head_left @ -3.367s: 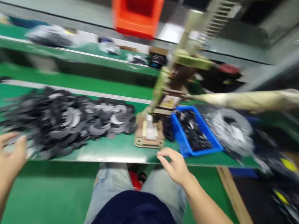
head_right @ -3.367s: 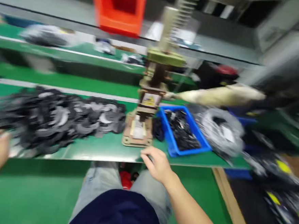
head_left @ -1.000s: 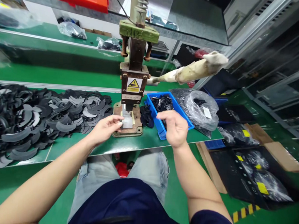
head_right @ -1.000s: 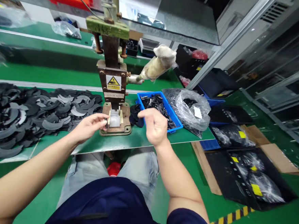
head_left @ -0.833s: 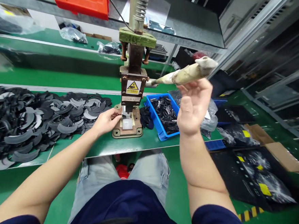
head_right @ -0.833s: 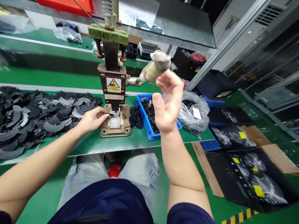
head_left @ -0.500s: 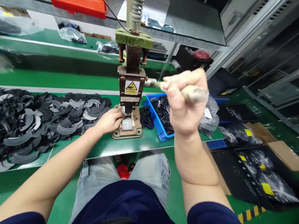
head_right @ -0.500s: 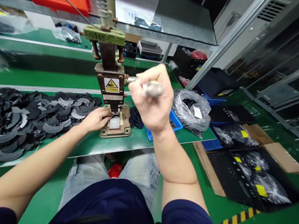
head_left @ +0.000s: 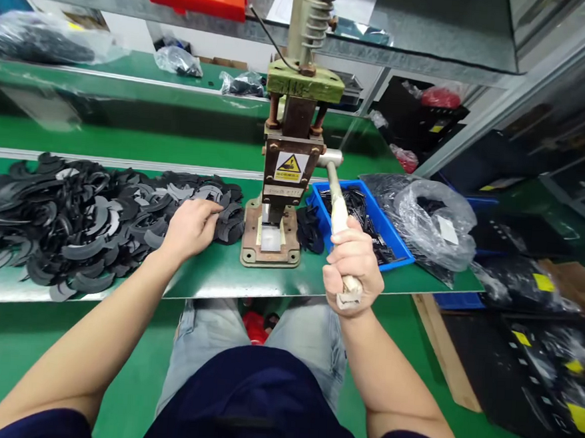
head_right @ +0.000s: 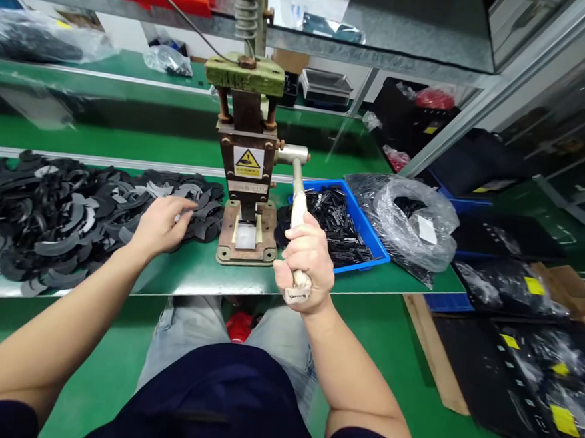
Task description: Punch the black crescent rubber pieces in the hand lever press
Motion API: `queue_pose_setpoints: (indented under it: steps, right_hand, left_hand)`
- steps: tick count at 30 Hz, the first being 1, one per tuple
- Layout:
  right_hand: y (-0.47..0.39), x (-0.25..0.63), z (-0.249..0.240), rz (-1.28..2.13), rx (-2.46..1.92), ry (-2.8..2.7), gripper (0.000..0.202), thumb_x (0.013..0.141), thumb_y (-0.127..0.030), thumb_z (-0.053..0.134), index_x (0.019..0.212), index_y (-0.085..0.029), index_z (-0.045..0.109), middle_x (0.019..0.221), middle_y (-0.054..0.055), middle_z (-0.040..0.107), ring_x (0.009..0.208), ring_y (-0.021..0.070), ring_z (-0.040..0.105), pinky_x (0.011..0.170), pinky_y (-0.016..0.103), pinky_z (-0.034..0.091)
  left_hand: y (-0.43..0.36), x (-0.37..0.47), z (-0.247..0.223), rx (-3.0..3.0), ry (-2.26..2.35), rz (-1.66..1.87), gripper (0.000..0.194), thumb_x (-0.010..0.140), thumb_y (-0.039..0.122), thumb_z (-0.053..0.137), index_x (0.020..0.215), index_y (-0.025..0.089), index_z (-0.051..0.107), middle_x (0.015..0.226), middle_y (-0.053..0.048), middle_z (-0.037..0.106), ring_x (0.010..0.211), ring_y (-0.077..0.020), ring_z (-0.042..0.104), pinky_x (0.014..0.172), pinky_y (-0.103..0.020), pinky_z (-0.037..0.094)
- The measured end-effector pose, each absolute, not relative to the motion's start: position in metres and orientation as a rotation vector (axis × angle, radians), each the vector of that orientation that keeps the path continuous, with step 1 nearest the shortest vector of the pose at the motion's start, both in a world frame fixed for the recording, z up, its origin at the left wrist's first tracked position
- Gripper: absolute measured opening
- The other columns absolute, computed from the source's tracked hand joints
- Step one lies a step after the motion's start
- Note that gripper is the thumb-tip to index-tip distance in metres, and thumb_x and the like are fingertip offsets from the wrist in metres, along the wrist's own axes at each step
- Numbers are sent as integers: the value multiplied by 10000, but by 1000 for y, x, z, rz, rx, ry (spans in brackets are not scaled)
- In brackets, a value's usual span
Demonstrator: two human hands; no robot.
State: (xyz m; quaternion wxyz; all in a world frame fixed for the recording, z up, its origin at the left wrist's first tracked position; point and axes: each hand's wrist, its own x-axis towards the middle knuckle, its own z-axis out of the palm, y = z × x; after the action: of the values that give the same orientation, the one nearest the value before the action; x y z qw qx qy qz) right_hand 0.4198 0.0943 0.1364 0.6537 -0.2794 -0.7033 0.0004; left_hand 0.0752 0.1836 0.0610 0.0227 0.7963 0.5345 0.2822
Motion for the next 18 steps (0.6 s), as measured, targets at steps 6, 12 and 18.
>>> queue_pose_setpoints:
  steps: [6,12,18]
  right_hand:
    - [96,414,133,-19,-631,-1529,164,882,-284,707,784,-268,577,757,-42,653,942,218,715,1151,680,554]
    - [97,417,134,-21,-627,-1551,146,880,-306,709,800,-276,591,756,-37,659,937,228,712,1140,697,559]
    - [98,416,133,-23,-606,-1534,121,860,-287,705,805,-286,597,742,-26,660,910,246,707,1137,701,562]
  left_hand:
    - [155,83,43,2616,1718,483,478,981,557,630,1302,214,719,1397,-168,690,1256,-408,593,1003,-553,451]
    - [159,99,36,2637,1688,509,423,1013,451,578,1318,186,704,1356,-190,691,1242,-419,588,1000,-565,444]
    - [167,92,33,2616,1619,561,421,1028,410,552,1383,215,667,1361,-171,705,1234,-393,612,1035,-558,460]
